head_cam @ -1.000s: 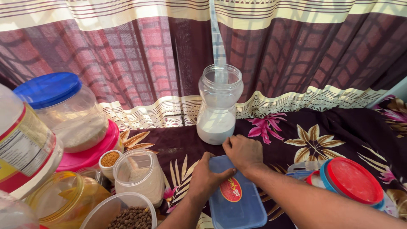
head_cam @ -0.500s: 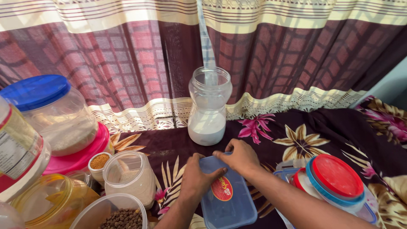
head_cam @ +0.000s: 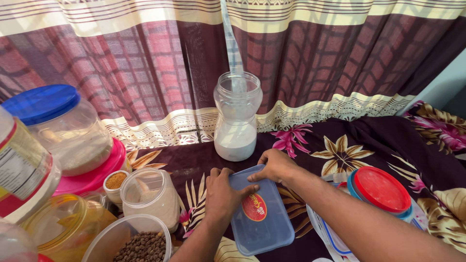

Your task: The person opens and closes several plastic containers and jars on a table. They remove lids, inspect the containers, and place lids back on or set them aside. The person handles multiple containers one at a time, including a clear jar with a red lid and a rectangular plastic container with a blue lid.

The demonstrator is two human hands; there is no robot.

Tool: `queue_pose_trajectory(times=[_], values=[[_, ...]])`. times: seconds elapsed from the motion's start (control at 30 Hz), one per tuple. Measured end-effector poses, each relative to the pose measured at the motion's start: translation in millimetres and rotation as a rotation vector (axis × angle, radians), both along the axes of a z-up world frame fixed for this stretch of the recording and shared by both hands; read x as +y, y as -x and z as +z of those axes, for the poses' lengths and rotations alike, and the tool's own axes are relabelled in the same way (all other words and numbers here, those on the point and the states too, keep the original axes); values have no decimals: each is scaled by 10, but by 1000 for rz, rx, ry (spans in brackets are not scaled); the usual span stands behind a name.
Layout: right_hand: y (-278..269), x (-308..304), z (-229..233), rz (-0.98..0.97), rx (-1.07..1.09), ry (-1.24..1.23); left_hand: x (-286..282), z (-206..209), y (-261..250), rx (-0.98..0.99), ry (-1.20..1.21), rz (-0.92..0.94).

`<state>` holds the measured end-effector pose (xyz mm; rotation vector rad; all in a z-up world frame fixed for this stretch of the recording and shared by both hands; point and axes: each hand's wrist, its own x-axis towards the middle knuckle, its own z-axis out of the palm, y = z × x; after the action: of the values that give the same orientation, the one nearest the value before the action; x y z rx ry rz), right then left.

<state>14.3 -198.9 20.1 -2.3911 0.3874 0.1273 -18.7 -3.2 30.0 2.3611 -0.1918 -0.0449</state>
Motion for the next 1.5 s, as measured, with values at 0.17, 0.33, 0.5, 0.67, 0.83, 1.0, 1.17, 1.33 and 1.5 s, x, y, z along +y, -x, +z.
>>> queue_pose_trajectory(times=[0.17, 0.33, 0.5, 0.67, 0.83, 1.0, 1.17, 1.33, 1.5], values=[[6, 38, 16, -5, 18, -65, 17, 126, 54, 50, -58, 6], [44, 49, -53, 5, 36, -89, 63, 176, 74, 42, -154, -43], [1, -27, -121, 30, 84, -68, 38, 148, 33, -50, -184, -87], [-41, -123, -194, 26, 48, -136, -44, 83, -80, -6, -216, -126], [-52, -135, -134, 76, 65, -320, 56, -26, -269, -133, -128, -342], [-35, -119, -27, 67, 224, -426, 91, -85, -381, -154, -113, -458], [-105, -170, -92, 15, 135, -555, 152, -98, -382, -53, -86, -452], [-53, -215, -192, 304, 129, -679, 132, -47, -359, -63, -43, -505], [-43, -205, -338, 378, 194, -383, 96, -84, -381, -94, -26, -587]])
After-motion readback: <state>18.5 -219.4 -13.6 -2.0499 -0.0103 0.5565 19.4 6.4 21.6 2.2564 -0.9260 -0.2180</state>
